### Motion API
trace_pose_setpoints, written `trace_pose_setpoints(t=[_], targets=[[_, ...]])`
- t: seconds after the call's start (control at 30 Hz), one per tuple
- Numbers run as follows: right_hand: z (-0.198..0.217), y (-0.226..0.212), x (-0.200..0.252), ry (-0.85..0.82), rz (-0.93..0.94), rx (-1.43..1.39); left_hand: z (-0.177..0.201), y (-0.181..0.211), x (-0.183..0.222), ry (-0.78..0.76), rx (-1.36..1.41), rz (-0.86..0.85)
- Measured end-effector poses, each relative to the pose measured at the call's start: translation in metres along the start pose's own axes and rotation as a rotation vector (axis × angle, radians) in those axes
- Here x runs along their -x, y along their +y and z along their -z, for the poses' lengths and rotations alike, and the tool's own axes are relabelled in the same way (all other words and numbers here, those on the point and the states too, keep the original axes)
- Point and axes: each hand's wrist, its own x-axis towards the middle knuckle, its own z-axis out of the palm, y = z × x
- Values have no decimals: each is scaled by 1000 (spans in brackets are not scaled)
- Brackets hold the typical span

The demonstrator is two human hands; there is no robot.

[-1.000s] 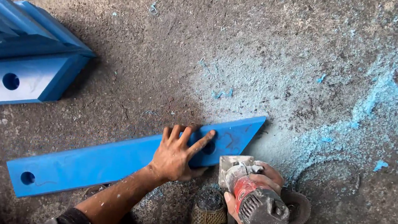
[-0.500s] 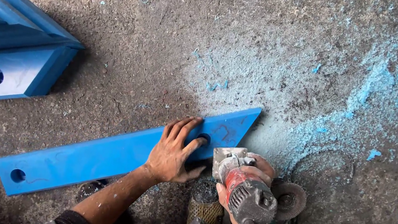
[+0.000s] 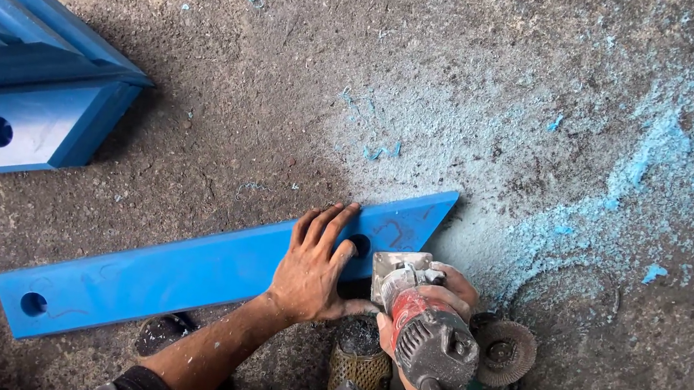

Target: Grinding, sanding, and deburring edges of blue molded plastic products using various power grinders and sanders.

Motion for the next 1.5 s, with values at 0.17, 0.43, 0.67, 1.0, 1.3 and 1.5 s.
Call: trace_pose_setpoints(t=[0.17, 0.43, 0.67, 1.0, 1.3, 1.5], targets=[[0, -2, -4, 1, 7, -10, -1, -1, -1, 6, -10, -4], [0, -3, -6, 24, 49, -30, -5, -2, 0, 41, -24, -15], [2, 6, -6, 32, 108, -6, -7, 0, -2, 81, -28, -3], [2, 2, -9, 22, 43, 15, -8, 0, -1, 76, -21, -3], [1, 4, -10, 41, 71, 10, -8, -2, -2, 91, -5, -4], [0, 7, -8, 36, 94, 5, -8, -2, -2, 105, -2, -1]])
